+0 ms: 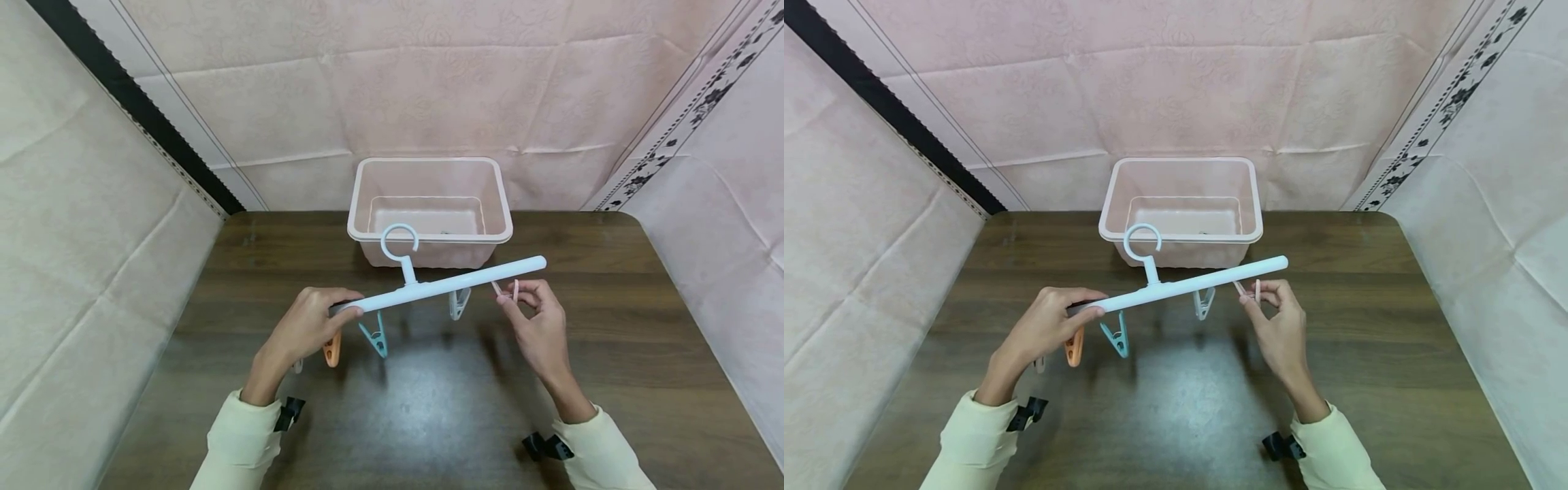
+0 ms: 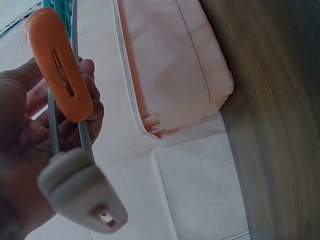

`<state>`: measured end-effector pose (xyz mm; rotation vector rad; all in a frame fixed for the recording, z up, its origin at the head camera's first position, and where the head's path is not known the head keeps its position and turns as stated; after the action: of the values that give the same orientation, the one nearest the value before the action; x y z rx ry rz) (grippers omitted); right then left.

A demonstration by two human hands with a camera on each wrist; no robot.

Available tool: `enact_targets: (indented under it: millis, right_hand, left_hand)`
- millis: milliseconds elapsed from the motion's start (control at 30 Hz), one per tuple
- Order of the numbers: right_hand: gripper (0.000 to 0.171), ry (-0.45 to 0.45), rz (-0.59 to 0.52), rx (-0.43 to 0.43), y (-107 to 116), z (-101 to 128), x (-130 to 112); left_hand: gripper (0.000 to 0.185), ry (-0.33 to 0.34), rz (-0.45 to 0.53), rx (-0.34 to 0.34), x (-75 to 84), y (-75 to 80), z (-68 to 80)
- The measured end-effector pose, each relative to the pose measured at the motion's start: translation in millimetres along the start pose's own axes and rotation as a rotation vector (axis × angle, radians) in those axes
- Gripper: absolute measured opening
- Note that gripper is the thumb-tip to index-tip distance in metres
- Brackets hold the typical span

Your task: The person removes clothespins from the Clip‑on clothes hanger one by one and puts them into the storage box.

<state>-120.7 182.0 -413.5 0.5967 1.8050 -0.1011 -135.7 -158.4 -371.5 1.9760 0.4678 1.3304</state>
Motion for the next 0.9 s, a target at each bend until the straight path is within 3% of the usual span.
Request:
enact_targets:
  millis: [467,900]
  right_hand:
    - [0.027,0.246,0.152,0.097,7.2,1.6,-3.3]
    - [0.025,0.578,0.192,0.264,6.7,11.9,-13.4]
  left_hand:
    - [0.025,-0.021,-0.001,-0.040,5.6,1.0,-0.9]
    - [0.027,-0.108,0.010,-0.038,6.8,0.1,0.4]
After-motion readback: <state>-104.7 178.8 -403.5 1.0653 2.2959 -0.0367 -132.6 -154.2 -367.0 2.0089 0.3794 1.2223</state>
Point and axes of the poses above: each hand's wrist, its own z-axis away from the middle knuckle, its own y-axis out of the back of the hand, x = y × z, the point moved 4 cm from there along -z, towards the middle knuckle, and after that the axes turned 7 degrees about x, right-handed, at the moved point
